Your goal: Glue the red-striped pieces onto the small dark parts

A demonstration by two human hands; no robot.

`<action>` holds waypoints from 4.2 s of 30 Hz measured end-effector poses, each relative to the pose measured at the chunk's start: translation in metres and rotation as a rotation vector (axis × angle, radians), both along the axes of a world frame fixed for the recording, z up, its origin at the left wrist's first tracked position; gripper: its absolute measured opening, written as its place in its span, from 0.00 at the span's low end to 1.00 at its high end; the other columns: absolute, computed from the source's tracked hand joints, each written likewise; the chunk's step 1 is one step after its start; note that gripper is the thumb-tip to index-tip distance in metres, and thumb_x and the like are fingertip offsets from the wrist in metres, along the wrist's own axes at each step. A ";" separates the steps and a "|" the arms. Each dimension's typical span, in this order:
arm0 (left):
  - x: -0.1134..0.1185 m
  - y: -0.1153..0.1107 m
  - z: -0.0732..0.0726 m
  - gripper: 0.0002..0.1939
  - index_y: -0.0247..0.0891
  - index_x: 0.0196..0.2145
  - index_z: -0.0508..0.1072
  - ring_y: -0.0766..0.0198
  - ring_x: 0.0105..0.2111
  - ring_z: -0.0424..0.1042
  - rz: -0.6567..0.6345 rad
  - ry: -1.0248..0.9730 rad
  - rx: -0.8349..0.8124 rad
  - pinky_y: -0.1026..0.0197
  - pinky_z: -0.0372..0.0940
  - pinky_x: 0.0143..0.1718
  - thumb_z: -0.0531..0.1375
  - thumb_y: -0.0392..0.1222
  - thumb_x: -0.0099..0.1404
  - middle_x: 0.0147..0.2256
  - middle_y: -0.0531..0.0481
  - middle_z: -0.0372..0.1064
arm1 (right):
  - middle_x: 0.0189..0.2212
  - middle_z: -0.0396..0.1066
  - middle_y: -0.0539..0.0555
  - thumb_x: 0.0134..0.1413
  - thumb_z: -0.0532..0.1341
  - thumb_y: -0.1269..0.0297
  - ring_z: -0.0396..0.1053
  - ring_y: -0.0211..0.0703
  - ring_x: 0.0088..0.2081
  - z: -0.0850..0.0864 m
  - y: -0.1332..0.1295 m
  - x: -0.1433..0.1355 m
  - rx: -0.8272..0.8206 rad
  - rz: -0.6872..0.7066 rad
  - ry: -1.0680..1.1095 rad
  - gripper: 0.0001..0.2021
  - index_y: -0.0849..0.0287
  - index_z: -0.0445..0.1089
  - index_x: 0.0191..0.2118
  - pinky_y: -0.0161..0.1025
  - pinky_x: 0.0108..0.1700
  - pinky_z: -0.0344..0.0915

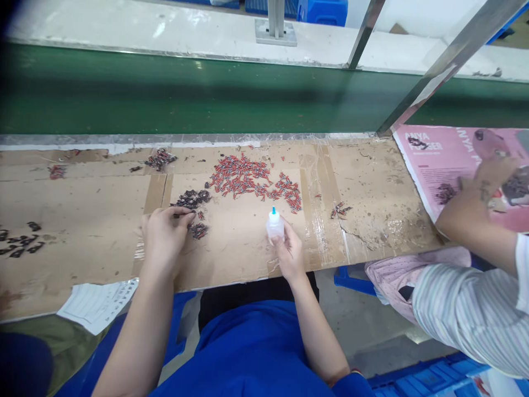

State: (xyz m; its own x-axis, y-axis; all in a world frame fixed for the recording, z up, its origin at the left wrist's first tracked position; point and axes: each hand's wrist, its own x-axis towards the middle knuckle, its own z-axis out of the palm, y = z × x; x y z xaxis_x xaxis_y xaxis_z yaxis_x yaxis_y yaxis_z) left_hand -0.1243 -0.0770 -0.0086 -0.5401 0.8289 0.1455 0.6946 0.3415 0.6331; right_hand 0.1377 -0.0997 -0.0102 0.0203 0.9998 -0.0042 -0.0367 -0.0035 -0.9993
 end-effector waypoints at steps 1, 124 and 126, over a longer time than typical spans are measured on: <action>0.000 0.001 0.000 0.04 0.42 0.27 0.74 0.36 0.49 0.60 -0.005 0.004 0.003 0.31 0.51 0.51 0.62 0.42 0.58 0.36 0.38 0.68 | 0.40 0.76 0.56 0.54 0.61 0.44 0.74 0.44 0.32 0.001 0.000 0.002 -0.013 -0.018 0.028 0.23 0.54 0.70 0.50 0.43 0.36 0.73; 0.091 -0.077 0.030 0.07 0.40 0.34 0.79 0.60 0.36 0.77 -0.414 -0.618 0.285 0.58 0.73 0.42 0.63 0.45 0.64 0.33 0.47 0.78 | 0.34 0.79 0.53 0.62 0.60 0.62 0.76 0.45 0.33 0.044 0.023 0.026 0.217 -0.100 -0.554 0.07 0.54 0.75 0.37 0.42 0.38 0.72; 0.094 -0.076 0.035 0.08 0.40 0.34 0.80 0.59 0.36 0.77 -0.431 -0.641 0.259 0.58 0.73 0.41 0.63 0.45 0.64 0.33 0.47 0.78 | 0.34 0.80 0.52 0.60 0.63 0.63 0.77 0.44 0.35 0.057 0.005 0.021 0.358 -0.023 -0.499 0.05 0.53 0.77 0.35 0.41 0.39 0.74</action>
State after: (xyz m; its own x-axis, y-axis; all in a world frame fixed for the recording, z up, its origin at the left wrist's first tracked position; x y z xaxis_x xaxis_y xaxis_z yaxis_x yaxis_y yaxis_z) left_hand -0.0302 -0.1533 0.0261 -0.2248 0.9654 0.1322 0.2075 -0.0852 0.9745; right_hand 0.1585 -0.0945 0.0471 -0.0455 0.9368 0.3470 0.4401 0.3306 -0.8349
